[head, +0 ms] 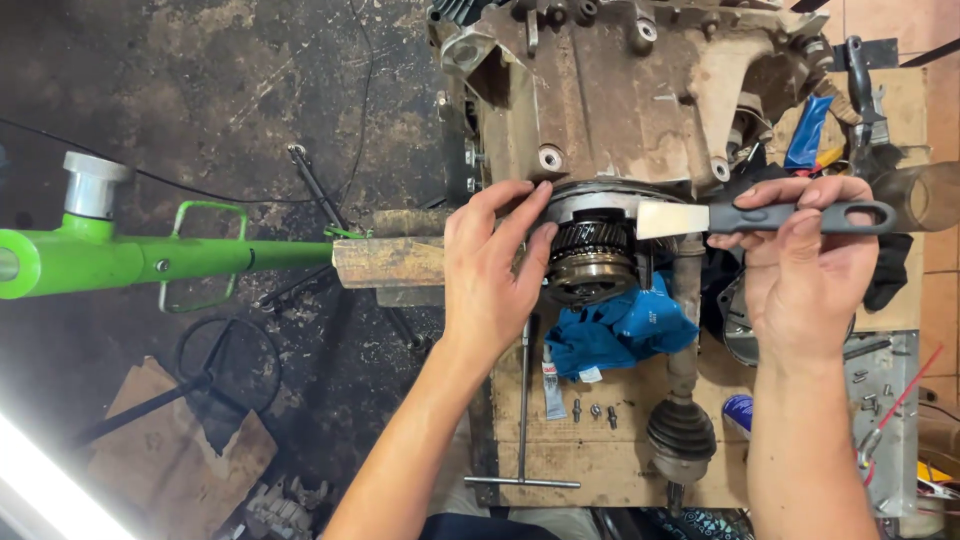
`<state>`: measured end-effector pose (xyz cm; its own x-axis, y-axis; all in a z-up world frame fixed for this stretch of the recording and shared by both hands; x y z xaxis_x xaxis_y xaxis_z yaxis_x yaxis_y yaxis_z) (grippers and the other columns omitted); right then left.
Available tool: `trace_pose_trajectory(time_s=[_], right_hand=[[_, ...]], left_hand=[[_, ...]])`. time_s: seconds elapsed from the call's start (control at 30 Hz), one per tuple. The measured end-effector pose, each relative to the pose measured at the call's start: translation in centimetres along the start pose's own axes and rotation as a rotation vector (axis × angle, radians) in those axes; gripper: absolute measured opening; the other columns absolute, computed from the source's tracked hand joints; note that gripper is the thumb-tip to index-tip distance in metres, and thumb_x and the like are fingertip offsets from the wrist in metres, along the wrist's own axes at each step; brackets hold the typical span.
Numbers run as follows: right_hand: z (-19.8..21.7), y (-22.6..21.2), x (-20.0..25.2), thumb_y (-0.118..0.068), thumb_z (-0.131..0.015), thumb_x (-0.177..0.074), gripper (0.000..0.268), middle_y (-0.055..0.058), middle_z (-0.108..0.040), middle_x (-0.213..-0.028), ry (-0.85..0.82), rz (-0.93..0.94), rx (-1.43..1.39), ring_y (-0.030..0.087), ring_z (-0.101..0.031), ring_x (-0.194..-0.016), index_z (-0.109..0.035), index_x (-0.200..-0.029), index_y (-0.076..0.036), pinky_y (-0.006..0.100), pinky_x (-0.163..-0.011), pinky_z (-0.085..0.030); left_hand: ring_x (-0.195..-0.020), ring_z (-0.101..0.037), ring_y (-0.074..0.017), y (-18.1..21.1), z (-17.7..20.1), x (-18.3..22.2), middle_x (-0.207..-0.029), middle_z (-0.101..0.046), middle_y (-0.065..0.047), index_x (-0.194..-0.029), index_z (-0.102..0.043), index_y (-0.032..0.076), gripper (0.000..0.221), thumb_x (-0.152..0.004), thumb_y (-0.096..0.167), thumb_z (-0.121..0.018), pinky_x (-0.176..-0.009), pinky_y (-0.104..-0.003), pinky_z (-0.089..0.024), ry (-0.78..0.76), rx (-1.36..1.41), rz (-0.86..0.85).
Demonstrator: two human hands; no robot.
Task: Cleaning and scraping a transmission gear assembly to prepare for reassembly
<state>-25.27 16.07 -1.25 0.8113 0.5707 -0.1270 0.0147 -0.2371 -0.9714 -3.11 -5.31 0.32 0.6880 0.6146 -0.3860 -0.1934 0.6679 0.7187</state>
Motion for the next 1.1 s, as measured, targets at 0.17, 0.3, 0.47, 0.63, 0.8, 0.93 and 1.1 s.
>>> trace_pose_trajectory(time_s=[0.17, 0.3, 0.47, 0.63, 0.8, 0.93, 1.1], right_hand=[[0.0, 1.1, -0.3, -0.046, -0.076, -0.118, 0.042, 0.021, -0.064, -0.125, -0.007, -0.015, 0.002, 0.025, -0.071, -0.1, -0.046, -0.132, -0.02, 0.039, -0.087, -0.073], [-0.2, 1.8, -0.5, -0.051, -0.079, -0.115, 0.048, 0.017, -0.066, -0.121, -0.017, 0.065, 0.051, 0.025, -0.071, -0.115, -0.045, -0.13, -0.021, 0.041, -0.097, -0.065], [0.3, 2.1, -0.7, -0.054, -0.079, -0.114, 0.05, 0.018, -0.067, -0.122, -0.008, 0.063, 0.081, 0.026, -0.073, -0.116, -0.045, -0.129, -0.021, 0.039, -0.105, -0.063], [-1.1, 2.4, -0.9, -0.052, -0.08, -0.112, 0.048, 0.018, -0.07, -0.123, -0.058, 0.017, 0.048, 0.024, -0.076, -0.116, -0.047, -0.128, -0.02, 0.03, -0.097, -0.062], [0.0, 2.3, -0.7, -0.052, -0.078, -0.116, 0.045, 0.015, -0.067, -0.126, -0.025, 0.014, 0.044, 0.022, -0.073, -0.12, -0.046, -0.13, -0.023, 0.041, -0.099, -0.07], [-0.3, 2.1, -0.7, -0.054, -0.077, -0.116, 0.048, 0.019, -0.066, -0.122, -0.01, 0.051, 0.091, 0.025, -0.071, -0.117, -0.044, -0.129, -0.022, 0.038, -0.096, -0.064], [0.0, 2.5, -0.8, -0.056, -0.076, -0.116, 0.049, 0.016, -0.064, -0.118, -0.006, 0.114, 0.13, 0.025, -0.071, -0.114, -0.044, -0.129, -0.021, 0.037, -0.105, -0.059]], left_hand=[[-0.136, -0.07, -0.0298, 0.0, -0.2, 0.0, -0.146, -0.069, -0.009, -0.151, -0.073, 0.012, 0.034, -0.118, 0.019, -0.073, -0.119, -0.049, -0.051, 0.011, -0.01, 0.014], [-0.135, -0.071, -0.0302, -0.1, -0.2, 0.0, -0.145, -0.07, -0.009, -0.151, -0.073, 0.013, 0.035, -0.116, 0.016, -0.075, -0.119, -0.048, -0.051, 0.025, -0.005, 0.009], [-0.136, -0.07, -0.0299, 0.0, -0.2, 0.0, -0.146, -0.07, -0.008, -0.151, -0.073, 0.014, 0.035, -0.116, 0.017, -0.075, -0.121, -0.048, -0.051, 0.017, -0.004, 0.017], [-0.136, -0.07, -0.0293, 0.0, -0.1, -0.1, -0.146, -0.069, -0.008, -0.151, -0.074, 0.013, 0.034, -0.117, 0.016, -0.074, -0.12, -0.048, -0.052, 0.013, -0.014, 0.013], [-0.135, -0.071, -0.0295, -0.1, 0.0, -0.2, -0.146, -0.07, -0.008, -0.151, -0.074, 0.014, 0.034, -0.117, 0.017, -0.075, -0.12, -0.048, -0.052, 0.018, -0.01, 0.008], [-0.136, -0.07, -0.0295, -0.3, -0.1, -0.1, -0.146, -0.07, -0.009, -0.151, -0.074, 0.013, 0.034, -0.117, 0.017, -0.075, -0.121, -0.048, -0.052, 0.017, 0.001, 0.009], [-0.136, -0.071, -0.03, -0.2, 0.0, -0.3, -0.146, -0.07, -0.009, -0.151, -0.073, 0.013, 0.034, -0.117, 0.017, -0.074, -0.12, -0.048, -0.052, 0.023, 0.001, 0.004]])
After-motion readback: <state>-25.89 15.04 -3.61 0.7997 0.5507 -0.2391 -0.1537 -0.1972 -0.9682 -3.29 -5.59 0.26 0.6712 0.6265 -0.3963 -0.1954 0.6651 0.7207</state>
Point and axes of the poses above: each hand's wrist, its own x-axis away from the middle knuckle, its own z-axis out of the back of the hand, y = z × x, the point moved 2 cm from there along -x, towards the middle knuckle
